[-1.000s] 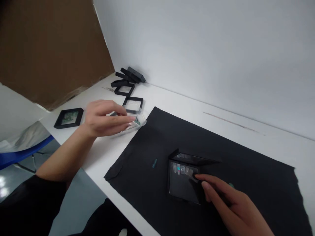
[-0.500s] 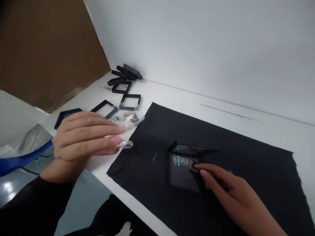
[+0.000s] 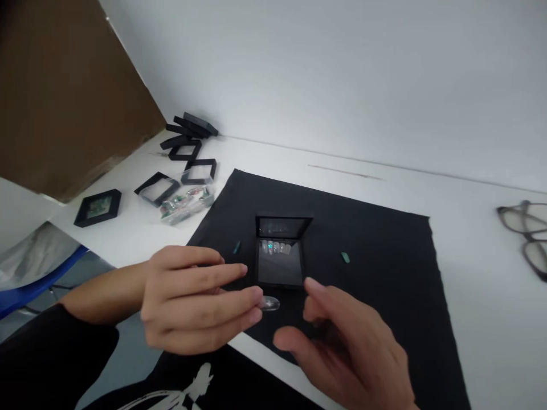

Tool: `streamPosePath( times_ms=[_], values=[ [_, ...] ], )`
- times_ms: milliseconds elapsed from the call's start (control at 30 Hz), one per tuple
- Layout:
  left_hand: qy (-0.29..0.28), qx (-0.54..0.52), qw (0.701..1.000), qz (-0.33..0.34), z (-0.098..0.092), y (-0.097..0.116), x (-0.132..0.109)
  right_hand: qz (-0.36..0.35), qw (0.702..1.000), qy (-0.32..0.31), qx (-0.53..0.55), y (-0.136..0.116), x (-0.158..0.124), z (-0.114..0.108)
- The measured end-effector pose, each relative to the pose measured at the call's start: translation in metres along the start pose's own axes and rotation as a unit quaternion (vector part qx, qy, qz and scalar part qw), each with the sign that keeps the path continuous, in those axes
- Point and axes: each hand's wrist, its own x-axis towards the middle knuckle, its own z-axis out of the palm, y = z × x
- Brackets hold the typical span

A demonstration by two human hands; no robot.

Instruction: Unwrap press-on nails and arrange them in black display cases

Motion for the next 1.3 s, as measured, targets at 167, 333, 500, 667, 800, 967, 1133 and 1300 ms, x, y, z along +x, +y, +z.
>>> streamPosePath(
  times_ms=[167,333,500,667,800,967,1133,1300],
  values=[
    [0.012,0.037,0.998,0.052,0.031,0.002,0.007,-0.094,0.994,0.058,0.015,-0.009,0.026,0.010],
    [-0.017,-0.002,1.000,-0.002,0.039,-0.006,0.002,-0.078,0.994,0.019,0.071,-0.013,0.032,0.015],
    [-0.008,-0.009,0.999,0.038,0.047,-0.013,-0.002,-0.027,0.993,-0.033,0.107,-0.015,0.029,0.022],
    [0.033,0.003,0.996,0.083,0.051,-0.015,-0.003,-0.043,0.984,-0.093,0.144,-0.009,0.028,0.022],
    [0.017,0.023,0.997,0.072,0.046,-0.014,0.000,-0.033,0.991,-0.083,0.101,-0.005,0.025,0.025],
    [-0.015,0.039,0.999,0.027,0.038,-0.015,0.005,-0.026,0.999,-0.018,0.013,-0.006,0.022,0.030],
    [0.101,0.108,0.984,0.103,0.044,-0.019,0.000,-0.019,0.997,-0.059,0.037,-0.004,0.025,0.027],
    [0.281,0.173,0.928,0.171,0.048,-0.027,-0.005,-0.046,0.989,-0.099,0.097,-0.001,0.026,0.020]
  ],
)
